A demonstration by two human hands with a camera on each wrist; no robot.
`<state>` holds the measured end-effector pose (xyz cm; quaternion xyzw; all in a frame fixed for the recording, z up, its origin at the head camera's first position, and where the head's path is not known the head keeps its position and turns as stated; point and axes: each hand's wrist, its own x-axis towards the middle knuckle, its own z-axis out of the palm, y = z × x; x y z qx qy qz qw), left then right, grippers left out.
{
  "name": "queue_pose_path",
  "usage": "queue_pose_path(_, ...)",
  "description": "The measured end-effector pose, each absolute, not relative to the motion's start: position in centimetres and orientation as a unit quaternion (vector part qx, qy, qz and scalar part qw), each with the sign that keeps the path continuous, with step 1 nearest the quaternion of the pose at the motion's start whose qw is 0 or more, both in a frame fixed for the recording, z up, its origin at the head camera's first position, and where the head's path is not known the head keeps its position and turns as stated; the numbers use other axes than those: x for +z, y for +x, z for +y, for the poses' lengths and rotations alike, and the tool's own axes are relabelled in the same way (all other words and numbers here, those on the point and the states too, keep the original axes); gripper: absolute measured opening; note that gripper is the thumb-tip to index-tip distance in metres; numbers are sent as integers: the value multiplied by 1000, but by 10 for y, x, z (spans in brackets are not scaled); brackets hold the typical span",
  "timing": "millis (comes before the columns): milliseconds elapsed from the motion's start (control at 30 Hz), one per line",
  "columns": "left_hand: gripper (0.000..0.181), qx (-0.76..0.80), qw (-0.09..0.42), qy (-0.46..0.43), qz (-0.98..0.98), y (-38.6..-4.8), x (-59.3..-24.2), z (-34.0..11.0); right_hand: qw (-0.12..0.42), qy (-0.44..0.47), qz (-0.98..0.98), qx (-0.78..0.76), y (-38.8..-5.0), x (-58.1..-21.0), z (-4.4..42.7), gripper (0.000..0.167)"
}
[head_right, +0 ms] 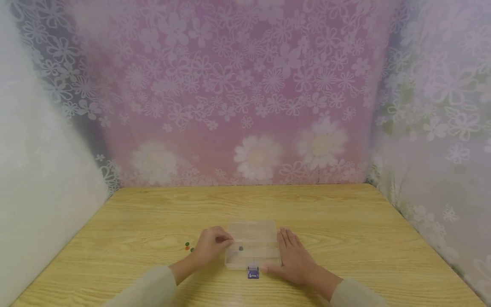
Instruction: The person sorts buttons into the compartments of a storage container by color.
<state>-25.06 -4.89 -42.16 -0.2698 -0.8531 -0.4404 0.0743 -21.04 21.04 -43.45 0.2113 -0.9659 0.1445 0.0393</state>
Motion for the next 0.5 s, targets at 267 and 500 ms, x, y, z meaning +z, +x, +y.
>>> queue_pose_path(267, 8, -423, 87, -269, -861, -251, -422, -58, 44, 211, -966, 141, -210, -434, 210, 101)
queue_pose_path(500, 8, -425, 91, -262, -862, -250, -423, -67, 40, 211, -966, 144, -210, -435, 210, 101)
